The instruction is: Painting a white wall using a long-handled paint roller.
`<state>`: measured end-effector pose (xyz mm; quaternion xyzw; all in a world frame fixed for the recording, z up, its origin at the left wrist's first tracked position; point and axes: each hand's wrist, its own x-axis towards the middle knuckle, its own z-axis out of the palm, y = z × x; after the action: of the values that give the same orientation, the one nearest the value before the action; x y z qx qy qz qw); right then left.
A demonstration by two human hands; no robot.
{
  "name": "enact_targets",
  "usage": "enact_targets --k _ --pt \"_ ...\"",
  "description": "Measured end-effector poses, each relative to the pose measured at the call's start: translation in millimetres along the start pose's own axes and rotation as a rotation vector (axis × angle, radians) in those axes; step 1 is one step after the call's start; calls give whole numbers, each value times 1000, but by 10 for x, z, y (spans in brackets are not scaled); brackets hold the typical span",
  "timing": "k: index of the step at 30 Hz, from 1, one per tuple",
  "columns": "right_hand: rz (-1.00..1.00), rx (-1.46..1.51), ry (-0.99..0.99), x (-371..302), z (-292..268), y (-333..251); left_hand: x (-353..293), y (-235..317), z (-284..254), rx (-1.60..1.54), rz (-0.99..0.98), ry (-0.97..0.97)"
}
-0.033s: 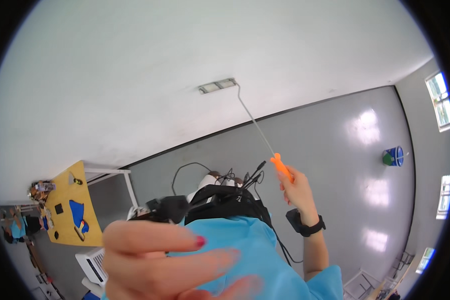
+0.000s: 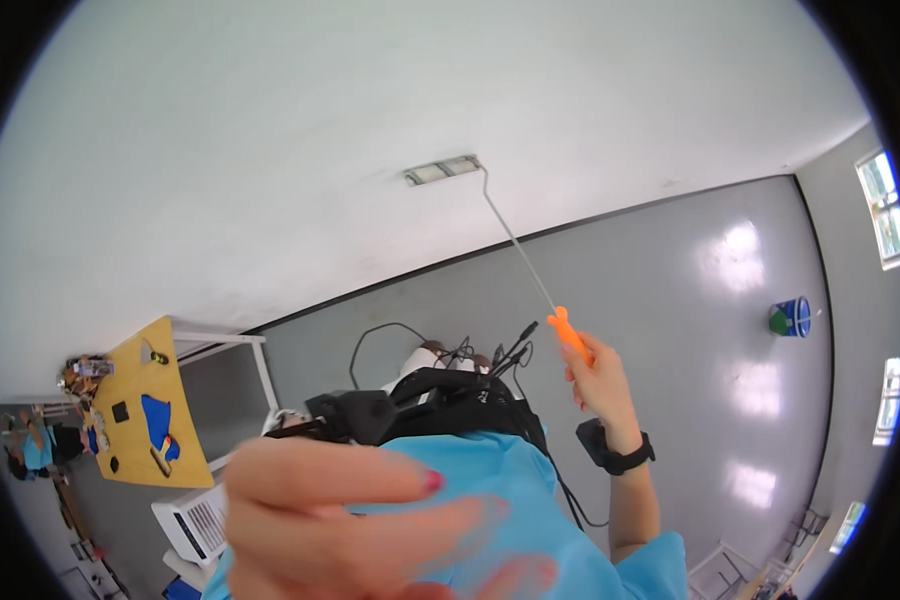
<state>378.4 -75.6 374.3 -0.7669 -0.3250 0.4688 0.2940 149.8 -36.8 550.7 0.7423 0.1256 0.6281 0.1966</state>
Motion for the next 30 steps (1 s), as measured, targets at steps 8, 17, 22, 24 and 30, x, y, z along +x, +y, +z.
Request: enact_targets --k 8,17,22,24,30 --pt "-22 19 -19 16 1 5 -118 -341 201 -67 573 179" --pt "-8 7 -35 323 23 95 -230 -1647 -512 460 -18 141" --pt "30 -12 -55 809 175 326 -585 -2134 -566 370 -372 354" --pt "21 3 -82 1118 311 510 -896 -2264 -466 295 -514 244" --pt "40 -127 -35 2147 954 1211 -2028 -2354 38 61 -974 -45"
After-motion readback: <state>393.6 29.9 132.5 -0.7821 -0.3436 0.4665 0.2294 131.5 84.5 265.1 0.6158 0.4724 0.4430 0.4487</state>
